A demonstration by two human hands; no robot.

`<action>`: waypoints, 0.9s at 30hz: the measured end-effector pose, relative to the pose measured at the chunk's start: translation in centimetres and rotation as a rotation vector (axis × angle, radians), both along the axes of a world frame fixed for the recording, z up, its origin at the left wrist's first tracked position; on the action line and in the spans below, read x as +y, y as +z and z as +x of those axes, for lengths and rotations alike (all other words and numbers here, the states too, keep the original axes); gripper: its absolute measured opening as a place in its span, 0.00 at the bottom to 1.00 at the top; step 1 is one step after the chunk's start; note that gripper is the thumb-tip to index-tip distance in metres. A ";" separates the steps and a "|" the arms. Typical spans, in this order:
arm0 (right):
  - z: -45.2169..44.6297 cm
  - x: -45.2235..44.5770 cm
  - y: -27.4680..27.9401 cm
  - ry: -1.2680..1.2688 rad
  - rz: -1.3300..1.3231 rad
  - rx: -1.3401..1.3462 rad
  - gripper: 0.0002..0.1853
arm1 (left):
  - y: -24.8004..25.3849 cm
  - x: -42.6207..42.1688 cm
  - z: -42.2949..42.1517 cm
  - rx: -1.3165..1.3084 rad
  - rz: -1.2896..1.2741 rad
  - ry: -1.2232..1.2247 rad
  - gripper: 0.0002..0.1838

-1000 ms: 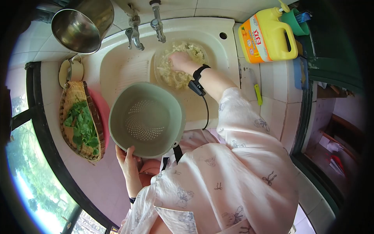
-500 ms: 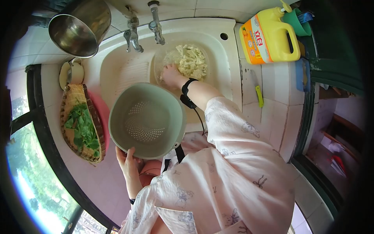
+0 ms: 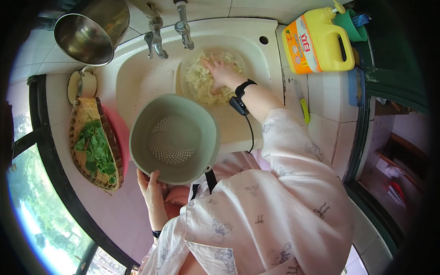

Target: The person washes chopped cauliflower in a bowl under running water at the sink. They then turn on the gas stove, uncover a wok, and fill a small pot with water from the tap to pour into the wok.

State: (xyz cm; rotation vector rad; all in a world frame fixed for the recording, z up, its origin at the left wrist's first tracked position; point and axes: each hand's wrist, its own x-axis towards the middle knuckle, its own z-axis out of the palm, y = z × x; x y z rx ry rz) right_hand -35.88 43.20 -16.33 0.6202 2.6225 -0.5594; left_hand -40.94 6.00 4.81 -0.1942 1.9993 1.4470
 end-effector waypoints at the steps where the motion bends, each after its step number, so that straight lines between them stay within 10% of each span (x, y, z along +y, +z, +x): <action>1: -0.5 -0.8 0.8 -0.016 0.060 -0.055 0.69 | 0.1 0.2 0.1 -0.008 0.003 0.017 0.20; 6: -1.0 -0.7 -0.8 -0.199 0.114 -0.019 0.63 | 0.2 0.5 0.1 0.010 -0.020 0.008 0.16; 11: -0.2 3.1 -1.8 -0.274 -0.716 0.098 0.58 | 0.2 0.3 -0.1 0.006 0.016 0.002 0.16; 23: -4.7 -2.0 -0.7 -0.364 -0.123 -0.099 0.67 | 0.5 0.1 -0.2 0.027 -0.038 -0.017 0.15; 27: -3.8 -1.7 -1.8 -0.248 -0.176 0.087 0.53 | 0.6 0.2 -0.1 0.009 -0.024 -0.022 0.14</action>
